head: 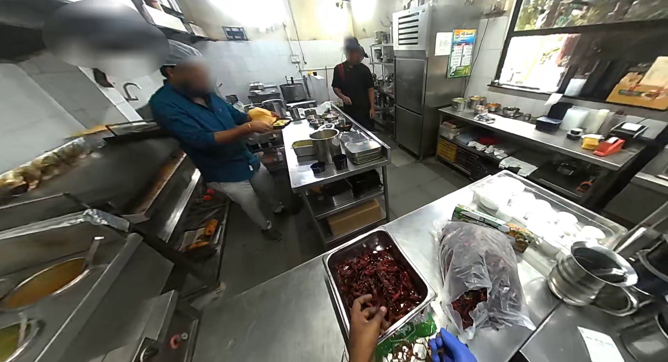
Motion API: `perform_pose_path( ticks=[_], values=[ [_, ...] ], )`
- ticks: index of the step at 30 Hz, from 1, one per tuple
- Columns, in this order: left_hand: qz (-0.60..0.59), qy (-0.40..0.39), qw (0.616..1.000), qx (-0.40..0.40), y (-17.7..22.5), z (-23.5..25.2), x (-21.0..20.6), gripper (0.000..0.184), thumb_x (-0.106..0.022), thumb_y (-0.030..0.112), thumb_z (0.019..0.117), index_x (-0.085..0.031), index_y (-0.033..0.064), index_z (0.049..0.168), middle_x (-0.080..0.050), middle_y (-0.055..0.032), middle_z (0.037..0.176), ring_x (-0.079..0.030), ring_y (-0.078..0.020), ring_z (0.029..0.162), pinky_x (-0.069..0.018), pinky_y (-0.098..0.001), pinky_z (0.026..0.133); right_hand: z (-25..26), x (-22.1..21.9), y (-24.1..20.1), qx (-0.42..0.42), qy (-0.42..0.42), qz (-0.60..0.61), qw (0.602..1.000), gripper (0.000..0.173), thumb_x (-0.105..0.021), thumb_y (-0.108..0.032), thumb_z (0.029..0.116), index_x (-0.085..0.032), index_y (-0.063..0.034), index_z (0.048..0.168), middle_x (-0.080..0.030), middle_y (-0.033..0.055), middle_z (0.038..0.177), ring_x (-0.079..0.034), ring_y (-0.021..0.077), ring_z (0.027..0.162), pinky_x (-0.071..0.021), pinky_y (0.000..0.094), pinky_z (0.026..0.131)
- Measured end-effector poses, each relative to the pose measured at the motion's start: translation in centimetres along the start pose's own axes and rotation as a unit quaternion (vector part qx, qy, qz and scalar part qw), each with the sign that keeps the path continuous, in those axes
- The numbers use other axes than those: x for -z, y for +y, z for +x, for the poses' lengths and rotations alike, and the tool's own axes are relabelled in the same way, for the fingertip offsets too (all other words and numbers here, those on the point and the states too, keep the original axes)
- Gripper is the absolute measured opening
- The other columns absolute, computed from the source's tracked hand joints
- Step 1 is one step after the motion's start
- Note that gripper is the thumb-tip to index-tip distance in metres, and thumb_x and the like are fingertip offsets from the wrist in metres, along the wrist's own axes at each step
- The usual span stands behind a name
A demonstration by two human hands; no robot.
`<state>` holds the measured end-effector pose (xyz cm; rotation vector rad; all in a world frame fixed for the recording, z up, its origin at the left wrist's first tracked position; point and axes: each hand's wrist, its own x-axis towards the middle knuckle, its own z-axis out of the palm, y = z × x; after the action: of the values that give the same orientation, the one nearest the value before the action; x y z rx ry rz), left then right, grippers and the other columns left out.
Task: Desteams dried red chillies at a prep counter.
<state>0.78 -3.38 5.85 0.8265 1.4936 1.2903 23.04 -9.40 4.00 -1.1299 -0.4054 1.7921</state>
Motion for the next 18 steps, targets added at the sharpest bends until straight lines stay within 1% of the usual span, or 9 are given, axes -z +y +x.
perform_pose_path(
  ticks=[1, 3, 5, 7, 9, 11, 14, 16, 18],
  values=[
    [0.007, -0.016, 1.0, -0.007, 0.1, -0.1, 0.0, 0.073, -0.075, -0.003, 0.0854, -0.038, 0.005, 0.147, -0.072, -0.0189, 0.108, -0.074, -0.0288, 0.074, -0.0641, -0.0429, 0.063, 0.4, -0.2, -0.1, -0.002, -0.002, 0.033, 0.999, 0.037, -0.034, -0.03, 0.1113, -0.062, -0.0066, 0.105, -0.067, 0.008, 0.09, -0.061, 0.015, 0.067, -0.0517, 0.0279, 0.057],
    [0.029, -0.029, 0.999, -0.028, 1.0, -0.9, -0.3, 0.092, -0.077, -0.006, 0.0798, -0.03, 0.0101, 0.156, -0.06, -0.0193, 0.137, -0.074, -0.0304, 0.09, -0.065, -0.046, 0.074, 0.5, -1.0, -1.2, -0.004, -0.014, 0.095, 0.995, 0.038, -0.033, -0.027, 0.1111, -0.062, -0.0033, 0.105, -0.07, 0.0129, 0.095, -0.064, 0.019, 0.072, -0.0546, 0.0315, 0.062],
    [0.054, -0.044, 0.996, -0.064, 2.0, -2.3, -0.6, 0.086, -0.075, -0.004, 0.0843, -0.031, 0.0082, 0.157, -0.05, -0.0203, 0.148, -0.072, -0.0298, 0.101, -0.064, -0.0453, 0.081, -0.1, -1.7, -2.7, -0.007, -0.05, 0.128, 0.991, 0.041, -0.03, -0.028, 0.1122, -0.062, -0.0021, 0.107, -0.07, 0.0142, 0.102, -0.066, 0.0203, 0.08, -0.0562, 0.0325, 0.068],
    [0.088, -0.07, 0.989, -0.092, 2.8, -4.1, -1.2, 0.062, -0.071, 0.006, 0.0915, -0.046, 0.0083, 0.148, -0.058, -0.0142, 0.141, -0.071, -0.0244, 0.103, -0.0625, -0.0415, 0.085, -1.0, -2.7, -4.5, -0.011, -0.064, 0.157, 0.985, 0.041, -0.032, -0.025, 0.1122, -0.064, 0.0008, 0.113, -0.07, 0.0163, 0.108, -0.069, 0.0224, 0.089, -0.0578, 0.0336, 0.078],
    [0.095, -0.143, 0.979, -0.107, 3.5, -5.9, -1.9, 0.034, -0.066, 0.016, 0.0985, -0.064, 0.0072, 0.131, -0.07, -0.0094, 0.121, -0.072, -0.0229, 0.1, -0.0626, -0.041, 0.086, -1.4, -3.4, -5.5, 0.0, -0.073, 0.199, 0.977, 0.037, -0.036, -0.023, 0.1117, -0.06, 0.0038, 0.121, -0.068, 0.0215, 0.118, -0.07, 0.0288, 0.105, -0.0578, 0.0395, 0.093],
    [0.069, -0.219, 0.97, -0.078, 3.8, -7.5, -3.0, 0.034, -0.063, 0.019, 0.1013, -0.061, 0.004, 0.132, -0.073, -0.0122, 0.111, -0.074, -0.027, 0.091, -0.0648, -0.0426, 0.08, -1.5, -3.9, -6.0, 0.025, -0.083, 0.218, 0.972, 0.035, -0.037, -0.021, 0.1115, -0.057, 0.0045, 0.125, -0.064, 0.0241, 0.131, -0.065, 0.0331, 0.119, -0.0527, 0.0442, 0.105],
    [0.046, -0.213, 0.976, -0.027, 3.6, -8.8, -4.4, 0.049, -0.07, 0.021, 0.0976, -0.051, 0.0069, 0.14, -0.074, -0.0146, 0.103, -0.075, -0.0306, 0.079, -0.0666, -0.0432, 0.071, -1.6, -4.3, -6.1, 0.062, -0.091, 0.202, 0.973, 0.034, -0.038, -0.019, 0.1112, -0.056, 0.0036, 0.129, -0.059, 0.0233, 0.141, -0.06, 0.0328, 0.129, -0.0483, 0.044, 0.111],
    [0.059, -0.185, 0.981, -0.026, 3.6, -8.8, -4.8, 0.046, -0.072, 0.021, 0.0962, -0.052, 0.008, 0.135, -0.074, -0.013, 0.096, -0.074, -0.0286, 0.072, -0.0661, -0.0408, 0.065, -1.8, -4.3, -5.9, 0.094, -0.097, 0.161, 0.978, 0.033, -0.038, -0.017, 0.1114, -0.056, 0.0025, 0.131, -0.058, 0.0216, 0.143, -0.058, 0.0316, 0.131, -0.0463, 0.0439, 0.114],
    [0.073, -0.175, 0.982, -0.024, 4.0, -8.7, -5.0, 0.035, -0.072, 0.023, 0.0966, -0.057, 0.0065, 0.123, -0.073, -0.0125, 0.093, -0.072, -0.0271, 0.066, -0.0642, -0.0389, 0.059, -2.3, -4.4, -5.5, 0.121, -0.101, 0.083, 0.984, 0.033, -0.038, -0.019, 0.1115, -0.059, -0.0012, 0.129, -0.058, 0.0164, 0.144, -0.058, 0.0275, 0.13, -0.046, 0.0425, 0.113]
  ],
)
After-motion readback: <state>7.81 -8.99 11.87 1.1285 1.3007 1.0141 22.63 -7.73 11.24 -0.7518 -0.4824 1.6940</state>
